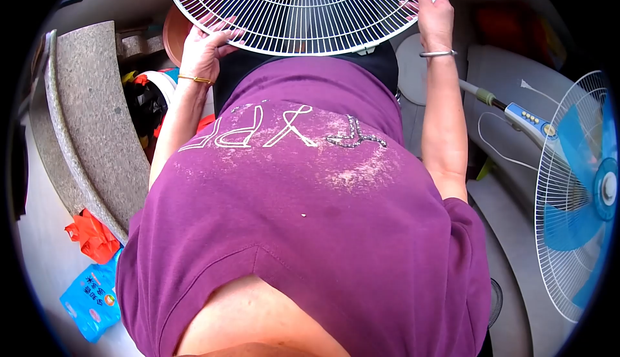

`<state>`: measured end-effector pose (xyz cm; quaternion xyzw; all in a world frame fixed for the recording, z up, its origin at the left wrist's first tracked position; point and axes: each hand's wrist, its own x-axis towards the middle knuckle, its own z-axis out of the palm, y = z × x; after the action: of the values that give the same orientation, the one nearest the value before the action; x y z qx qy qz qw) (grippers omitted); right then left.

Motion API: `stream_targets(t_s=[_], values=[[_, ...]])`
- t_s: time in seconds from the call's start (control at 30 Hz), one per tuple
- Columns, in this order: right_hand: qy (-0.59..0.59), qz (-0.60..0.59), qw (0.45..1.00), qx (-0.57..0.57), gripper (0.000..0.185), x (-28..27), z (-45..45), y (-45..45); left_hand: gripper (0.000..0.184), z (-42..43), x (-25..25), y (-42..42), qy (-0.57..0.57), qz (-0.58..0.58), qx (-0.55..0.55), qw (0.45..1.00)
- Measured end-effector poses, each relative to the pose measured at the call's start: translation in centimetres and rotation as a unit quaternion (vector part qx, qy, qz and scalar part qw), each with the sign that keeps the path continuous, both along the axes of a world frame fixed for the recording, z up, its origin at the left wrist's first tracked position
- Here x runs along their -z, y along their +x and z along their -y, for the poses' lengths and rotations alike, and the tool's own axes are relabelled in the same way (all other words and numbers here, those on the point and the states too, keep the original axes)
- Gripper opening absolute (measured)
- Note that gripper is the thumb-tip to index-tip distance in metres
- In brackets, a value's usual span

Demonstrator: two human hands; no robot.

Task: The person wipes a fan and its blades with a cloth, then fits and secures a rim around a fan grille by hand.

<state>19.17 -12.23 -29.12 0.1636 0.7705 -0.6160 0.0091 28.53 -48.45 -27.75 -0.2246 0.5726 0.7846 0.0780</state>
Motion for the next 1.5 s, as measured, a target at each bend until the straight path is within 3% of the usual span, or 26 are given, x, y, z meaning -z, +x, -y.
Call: stream_targets(t_s=[0.1,0.17,0.27,0.37,0.4,0.43,0.5,0.57,0.77,0.9,1.03,1.5], values=[[-0.136,0.039,0.987,-0.078,0.034,-0.3,-1.0,0.6,0.061,0.3,-0.4,0.2,0.011,-0.014,0.036,0.999],[-0.131,0.081,0.981,-0.115,0.048,-0.8,-1.7,1.1,0.059,0.5,-0.6,0.4,0.022,-0.011,0.044,0.999],[-0.107,0.097,0.983,-0.113,0.055,-1.4,-1.4,1.1,0.061,0.7,-0.4,0.3,0.035,-0.017,0.066,0.997],[-0.082,0.085,0.985,-0.127,0.056,-1.3,-1.3,0.9,0.060,0.7,-0.4,0.2,0.023,-0.012,0.060,0.998],[-0.080,0.067,0.990,-0.091,0.045,-1.5,-0.7,1.2,0.059,0.7,-0.5,0.1,0.012,-0.005,0.055,0.998],[-0.082,0.067,0.990,-0.094,0.045,-1.5,-0.6,1.2,0.061,0.5,-0.7,0.0,0.005,-0.001,0.050,0.999],[-0.080,0.079,0.988,-0.101,0.057,-1.3,-1.0,1.1,0.062,0.1,-1.2,-0.2,0.002,0.001,0.054,0.999],[-0.067,0.079,0.986,-0.127,0.056,-1.1,-1.2,1.0,0.052,0.1,-0.8,-0.1,0.016,-0.006,0.023,1.000],[-0.072,-0.015,0.995,-0.066,0.047,-1.0,-0.3,1.1,0.057,0.6,-1.4,-0.3,-0.003,-0.010,0.054,0.998],[-0.051,-0.052,0.997,-0.003,0.044,-2.1,1.0,1.1,0.050,0.7,-1.9,-0.2,0.026,-0.057,0.070,0.996],[-0.045,-0.073,0.996,0.024,0.042,-2.2,1.5,1.3,0.051,0.2,-3.1,0.8,0.064,-0.049,0.009,0.997],[-0.031,-0.052,0.998,0.030,0.039,-3.6,1.9,1.1,0.050,0.8,-3.3,0.6,0.022,-0.027,0.033,0.999]])
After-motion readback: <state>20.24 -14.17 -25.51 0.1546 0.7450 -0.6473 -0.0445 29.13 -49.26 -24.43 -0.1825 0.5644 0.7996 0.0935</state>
